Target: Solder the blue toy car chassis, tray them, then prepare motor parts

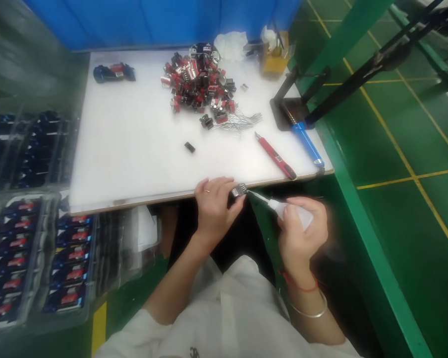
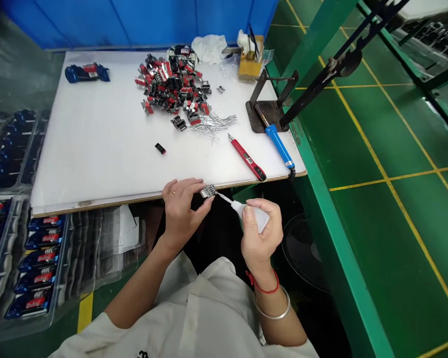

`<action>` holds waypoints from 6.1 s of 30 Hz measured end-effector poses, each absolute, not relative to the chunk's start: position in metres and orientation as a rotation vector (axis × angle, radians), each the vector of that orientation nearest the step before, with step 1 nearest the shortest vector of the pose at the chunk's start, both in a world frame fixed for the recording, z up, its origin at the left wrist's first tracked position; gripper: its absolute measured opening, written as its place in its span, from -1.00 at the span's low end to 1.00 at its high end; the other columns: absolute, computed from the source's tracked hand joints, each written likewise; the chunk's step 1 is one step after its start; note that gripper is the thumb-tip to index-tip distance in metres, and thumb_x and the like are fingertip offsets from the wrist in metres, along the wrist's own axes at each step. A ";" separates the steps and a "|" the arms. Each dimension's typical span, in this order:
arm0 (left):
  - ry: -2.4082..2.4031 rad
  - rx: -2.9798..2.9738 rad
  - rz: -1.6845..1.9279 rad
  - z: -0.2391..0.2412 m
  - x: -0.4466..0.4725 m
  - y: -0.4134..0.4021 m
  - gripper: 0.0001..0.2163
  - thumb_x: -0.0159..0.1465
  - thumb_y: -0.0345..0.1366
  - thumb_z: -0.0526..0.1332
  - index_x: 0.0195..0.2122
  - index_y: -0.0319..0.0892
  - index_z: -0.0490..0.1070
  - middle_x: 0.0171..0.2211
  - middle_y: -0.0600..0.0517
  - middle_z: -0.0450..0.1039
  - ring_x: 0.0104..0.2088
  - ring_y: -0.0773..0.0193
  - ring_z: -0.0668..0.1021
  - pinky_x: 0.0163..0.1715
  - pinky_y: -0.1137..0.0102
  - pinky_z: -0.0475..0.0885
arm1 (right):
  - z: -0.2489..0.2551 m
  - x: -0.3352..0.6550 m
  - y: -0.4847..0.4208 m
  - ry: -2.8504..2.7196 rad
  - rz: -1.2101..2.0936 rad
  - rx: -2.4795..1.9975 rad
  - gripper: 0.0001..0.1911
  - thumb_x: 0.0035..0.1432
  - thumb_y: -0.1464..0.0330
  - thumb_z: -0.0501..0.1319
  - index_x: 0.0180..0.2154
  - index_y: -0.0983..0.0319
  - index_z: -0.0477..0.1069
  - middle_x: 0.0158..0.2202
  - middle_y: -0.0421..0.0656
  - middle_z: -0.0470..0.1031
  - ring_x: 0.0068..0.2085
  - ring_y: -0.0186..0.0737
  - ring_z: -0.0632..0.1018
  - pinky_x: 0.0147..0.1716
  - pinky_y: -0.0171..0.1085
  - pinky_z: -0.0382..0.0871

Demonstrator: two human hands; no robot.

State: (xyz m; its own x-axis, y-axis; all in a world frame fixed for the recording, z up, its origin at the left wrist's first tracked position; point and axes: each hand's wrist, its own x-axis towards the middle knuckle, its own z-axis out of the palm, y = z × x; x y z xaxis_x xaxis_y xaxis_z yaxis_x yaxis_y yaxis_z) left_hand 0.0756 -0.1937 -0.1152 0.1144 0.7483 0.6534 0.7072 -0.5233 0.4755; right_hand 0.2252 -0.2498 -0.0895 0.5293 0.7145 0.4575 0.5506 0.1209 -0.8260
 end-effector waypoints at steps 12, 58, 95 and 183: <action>1.521 2.300 1.400 -0.117 0.076 -0.194 -0.87 0.26 -0.34 0.30 -0.17 -0.13 0.42 -0.20 -0.02 0.63 -0.13 0.14 0.64 0.09 0.16 0.29 | -0.089 0.222 -0.247 -1.186 0.101 -1.503 -0.89 0.19 0.33 0.26 -0.25 0.23 0.46 -0.31 -0.17 0.49 -0.32 -0.22 0.52 -0.36 -0.24 0.40; 1.502 2.316 1.445 -0.120 0.077 -0.193 -0.88 0.24 -0.35 0.29 -0.19 -0.15 0.43 -0.21 -0.02 0.64 -0.14 0.15 0.64 0.08 0.18 0.29 | -0.084 0.208 -0.238 -1.360 0.005 -1.407 -0.92 0.18 0.45 0.27 -0.24 0.24 0.45 -0.35 -0.22 0.52 -0.45 -0.35 0.51 -0.48 -0.33 0.38; 1.500 2.292 1.454 -0.120 0.078 -0.193 -0.87 0.23 -0.38 0.30 -0.20 -0.15 0.42 -0.20 -0.02 0.63 -0.13 0.15 0.64 0.07 0.18 0.29 | -0.083 0.208 -0.237 -1.425 -0.050 -1.372 -0.91 0.18 0.47 0.27 -0.23 0.25 0.45 -0.36 -0.22 0.51 -0.44 -0.38 0.51 -0.52 -0.37 0.38; 1.088 1.656 0.895 -0.098 0.107 -0.218 -0.71 0.33 -0.31 0.19 0.07 -0.17 0.41 -0.08 -0.06 0.58 -0.12 0.21 0.63 -0.08 0.31 0.55 | -0.110 0.210 -0.254 -0.473 1.550 -1.120 -0.52 0.00 -0.11 0.34 -0.38 0.18 0.55 -0.44 -0.18 0.54 -0.33 -0.20 0.55 -0.29 -0.23 0.47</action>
